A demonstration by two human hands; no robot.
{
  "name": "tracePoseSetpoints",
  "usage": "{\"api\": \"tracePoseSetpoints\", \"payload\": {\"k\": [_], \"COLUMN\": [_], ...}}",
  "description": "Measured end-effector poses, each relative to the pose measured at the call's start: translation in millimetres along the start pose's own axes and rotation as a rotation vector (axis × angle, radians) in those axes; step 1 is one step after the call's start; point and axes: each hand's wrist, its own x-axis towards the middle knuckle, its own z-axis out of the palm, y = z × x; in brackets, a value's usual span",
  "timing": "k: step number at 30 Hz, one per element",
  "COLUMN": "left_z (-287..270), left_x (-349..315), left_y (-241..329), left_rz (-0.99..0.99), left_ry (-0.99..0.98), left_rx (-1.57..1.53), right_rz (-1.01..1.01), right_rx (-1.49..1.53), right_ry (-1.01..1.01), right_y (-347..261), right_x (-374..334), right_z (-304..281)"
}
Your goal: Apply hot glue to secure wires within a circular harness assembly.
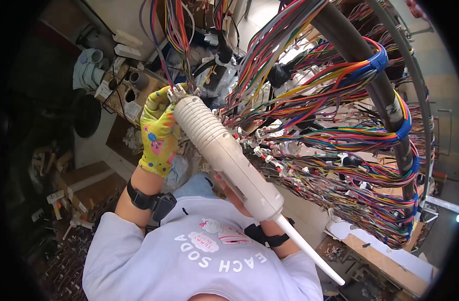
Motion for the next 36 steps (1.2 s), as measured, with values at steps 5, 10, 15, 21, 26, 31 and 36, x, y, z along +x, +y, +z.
{"api": "tracePoseSetpoints", "payload": {"k": [5,10,15,21,26,31,36], "left_z": [-1.8,4.8,6.6,4.8,8.8,6.5,2.5], "left_x": [-0.6,0.0,0.8,1.6,1.2,1.0,0.9], "left_y": [1.5,2.9,3.5,1.2,3.4,4.0,3.5], "left_rz": [0.003,0.001,-0.007,-0.005,-0.032,-0.024,-0.029], "left_ry": [0.022,0.028,0.026,0.010,0.019,0.000,0.011], "left_rx": [0.044,0.072,0.101,0.070,0.105,0.066,0.077], "right_rz": [0.139,0.113,0.050,0.168,0.154,0.189,0.089], "right_rx": [0.218,-0.120,-0.254,-0.300,-0.131,-0.203,-0.270], "right_ry": [0.062,-0.065,-0.077,-0.078,-0.036,-0.045,-0.105], "right_y": [-4.6,-9.3,-7.7,-15.2,-6.6,-9.9,-2.4], "right_x": [-9.3,-8.0,-9.1,-6.5,-10.7,-9.5,-11.1], "right_z": [-1.1,-7.3,-10.6,-8.3,-14.0,-12.6,-14.1]}}
